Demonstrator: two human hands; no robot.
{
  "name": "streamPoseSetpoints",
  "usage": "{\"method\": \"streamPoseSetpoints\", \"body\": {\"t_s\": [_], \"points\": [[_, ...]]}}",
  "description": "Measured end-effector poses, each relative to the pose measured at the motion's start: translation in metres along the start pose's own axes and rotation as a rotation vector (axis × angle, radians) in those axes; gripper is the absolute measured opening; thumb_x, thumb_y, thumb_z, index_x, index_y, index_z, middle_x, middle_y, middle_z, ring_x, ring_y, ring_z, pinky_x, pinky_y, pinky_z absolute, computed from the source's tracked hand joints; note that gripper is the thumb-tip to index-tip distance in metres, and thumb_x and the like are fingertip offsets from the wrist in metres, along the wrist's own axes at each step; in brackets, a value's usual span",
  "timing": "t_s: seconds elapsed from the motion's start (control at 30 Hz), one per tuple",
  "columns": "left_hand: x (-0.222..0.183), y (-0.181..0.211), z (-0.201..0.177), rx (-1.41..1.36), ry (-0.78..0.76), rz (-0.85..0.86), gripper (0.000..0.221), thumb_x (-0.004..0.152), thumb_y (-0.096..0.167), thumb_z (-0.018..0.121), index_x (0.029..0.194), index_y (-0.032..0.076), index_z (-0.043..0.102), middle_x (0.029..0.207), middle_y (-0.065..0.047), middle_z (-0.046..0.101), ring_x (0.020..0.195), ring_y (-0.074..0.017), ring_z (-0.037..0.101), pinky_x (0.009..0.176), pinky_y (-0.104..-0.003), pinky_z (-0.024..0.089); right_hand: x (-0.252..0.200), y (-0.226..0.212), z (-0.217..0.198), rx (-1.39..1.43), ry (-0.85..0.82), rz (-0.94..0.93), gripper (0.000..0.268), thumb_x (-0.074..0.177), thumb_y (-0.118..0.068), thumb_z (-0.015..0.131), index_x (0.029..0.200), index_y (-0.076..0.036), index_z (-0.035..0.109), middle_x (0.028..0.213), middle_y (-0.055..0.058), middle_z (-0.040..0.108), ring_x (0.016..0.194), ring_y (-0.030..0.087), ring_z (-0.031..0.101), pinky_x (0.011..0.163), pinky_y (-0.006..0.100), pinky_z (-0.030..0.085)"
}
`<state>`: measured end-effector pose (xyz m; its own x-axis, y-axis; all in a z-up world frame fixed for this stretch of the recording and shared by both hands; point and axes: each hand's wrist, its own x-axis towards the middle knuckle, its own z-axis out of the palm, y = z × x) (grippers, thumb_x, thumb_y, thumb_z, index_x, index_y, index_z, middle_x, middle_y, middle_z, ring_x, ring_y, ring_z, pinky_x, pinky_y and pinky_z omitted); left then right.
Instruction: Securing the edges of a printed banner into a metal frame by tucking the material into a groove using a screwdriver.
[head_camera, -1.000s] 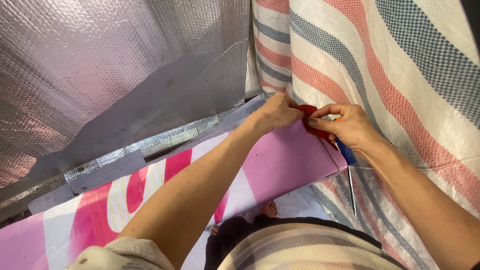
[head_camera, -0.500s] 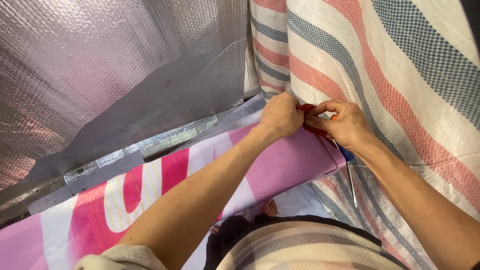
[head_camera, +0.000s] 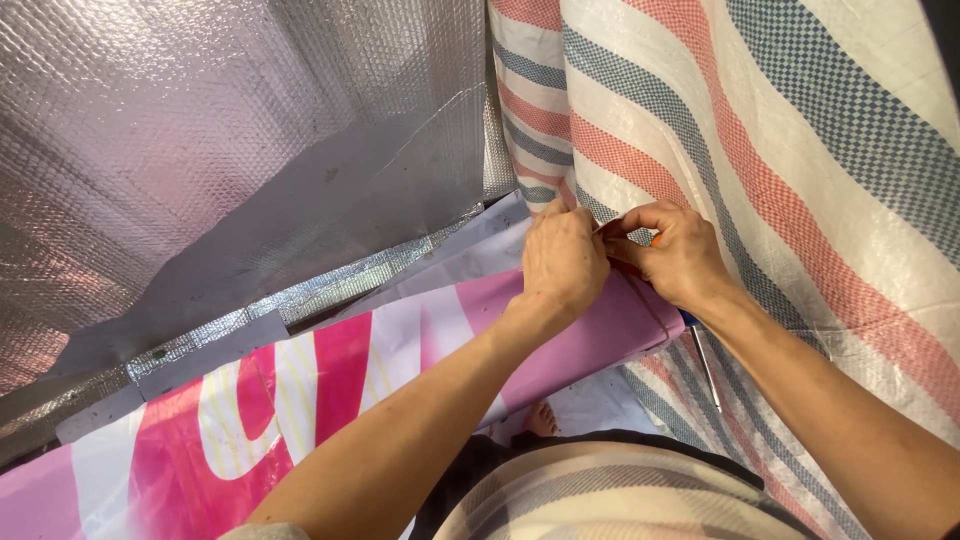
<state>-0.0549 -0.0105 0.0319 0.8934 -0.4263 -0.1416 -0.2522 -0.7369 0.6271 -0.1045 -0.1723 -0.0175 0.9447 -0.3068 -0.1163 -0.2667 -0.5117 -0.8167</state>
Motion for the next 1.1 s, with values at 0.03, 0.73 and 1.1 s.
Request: {"method": "streamPoseSetpoints", "body": {"t_s": [0.03, 0.73, 1.1], "points": [[0.000, 0.001, 0.001, 0.002, -0.002, 0.002, 0.022, 0.087, 0.003, 0.058, 0.097, 0.001, 0.078, 0.096, -0.013, 0.063, 0.097, -0.0311, 0.068, 0.083, -0.043, 0.059, -0.001, -0.001, -0.001, 0.002, 0.002, 0.002, 0.016, 0.079, -0.012, 0.086, 0.093, -0.016, 0.081, 0.099, 0.006, 0.068, 0.047, 0.017, 0.063, 0.044, 0.027, 0.053], [0.016, -0.019, 0.013, 0.053, -0.003, 0.020, 0.019, 0.092, 0.017, 0.060, 0.096, 0.004, 0.074, 0.096, -0.011, 0.057, 0.097, -0.0342, 0.065, 0.085, -0.044, 0.053, -0.010, -0.028, -0.007, 0.075, -0.052, -0.021, 0.014, 0.079, -0.012, 0.084, 0.092, -0.014, 0.081, 0.069, 0.003, 0.065, 0.043, 0.014, 0.060, 0.043, 0.028, 0.047], [0.037, -0.038, 0.019, -0.037, -0.084, 0.020, 0.026, 0.076, 0.009, 0.065, 0.097, 0.008, 0.081, 0.087, -0.013, 0.071, 0.087, -0.0331, 0.075, 0.076, -0.042, 0.062, -0.006, -0.036, -0.011, 0.040, -0.119, 0.020, 0.018, 0.078, -0.012, 0.084, 0.095, -0.016, 0.081, 0.050, 0.008, 0.064, 0.042, 0.013, 0.058, 0.040, 0.023, 0.040]]}}
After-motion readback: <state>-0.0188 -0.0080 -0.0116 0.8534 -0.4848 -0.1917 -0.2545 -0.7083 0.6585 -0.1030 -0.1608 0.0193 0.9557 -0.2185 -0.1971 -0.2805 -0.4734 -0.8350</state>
